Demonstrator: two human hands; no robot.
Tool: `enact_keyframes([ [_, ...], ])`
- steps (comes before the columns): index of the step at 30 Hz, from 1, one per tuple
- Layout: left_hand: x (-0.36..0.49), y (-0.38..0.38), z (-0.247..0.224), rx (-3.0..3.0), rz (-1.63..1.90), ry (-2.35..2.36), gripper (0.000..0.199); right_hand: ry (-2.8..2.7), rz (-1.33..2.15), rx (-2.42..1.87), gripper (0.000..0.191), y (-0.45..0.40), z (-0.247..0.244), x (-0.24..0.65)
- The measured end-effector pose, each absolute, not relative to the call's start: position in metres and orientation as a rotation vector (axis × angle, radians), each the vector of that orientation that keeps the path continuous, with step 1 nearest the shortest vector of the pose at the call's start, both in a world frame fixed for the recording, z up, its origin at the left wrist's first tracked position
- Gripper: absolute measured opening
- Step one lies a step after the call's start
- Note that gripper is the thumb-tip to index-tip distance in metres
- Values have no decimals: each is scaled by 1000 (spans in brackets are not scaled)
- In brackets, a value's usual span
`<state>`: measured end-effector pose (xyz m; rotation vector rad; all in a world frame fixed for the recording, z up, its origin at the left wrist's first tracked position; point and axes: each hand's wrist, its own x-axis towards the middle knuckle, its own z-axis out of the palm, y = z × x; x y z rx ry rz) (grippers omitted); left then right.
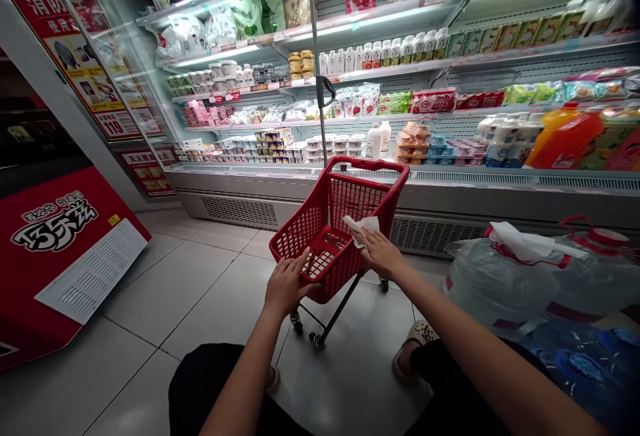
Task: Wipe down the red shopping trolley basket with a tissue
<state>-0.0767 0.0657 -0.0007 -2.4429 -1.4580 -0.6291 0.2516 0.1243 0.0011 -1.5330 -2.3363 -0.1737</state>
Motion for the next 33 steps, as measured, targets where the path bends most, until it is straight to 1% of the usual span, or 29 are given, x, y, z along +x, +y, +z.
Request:
enact_keyframes([
  [4,-46,58,-4,-2377,-760,-1499,99,-2318,-170,-1509,58,104,-4,231],
  [9,-13,46,-12,-2300,-781,-1582,97,-2411,-217,-1155,60,39,-21,191],
  [12,-12,44,-15,-2320,-753,-1576,96,-2438,-236,-1054,63,21,-23,188],
  [14,-23,46,-15,-2403,-702,-1497,94,-2438,-261,-1063,64,28,-19,201],
  [16,-39,49,-15,-2455,-649,-1428,86,-2413,-290,-1144,64,43,-14,218],
  [18,-54,52,-16,-2410,-634,-1465,75,-2373,-318,-1257,62,58,-10,232],
  [20,-64,55,-19,-2361,-644,-1528,71,-2352,-331,-1325,60,64,-11,235],
  [25,-59,53,-27,-2336,-708,-1579,72,-2318,-305,-1285,59,35,-26,207],
  [29,-49,48,-30,-2325,-760,-1573,70,-2306,-280,-1207,64,7,-34,176],
  [33,-45,45,-35,-2342,-774,-1507,76,-2294,-249,-1200,66,12,-37,144],
])
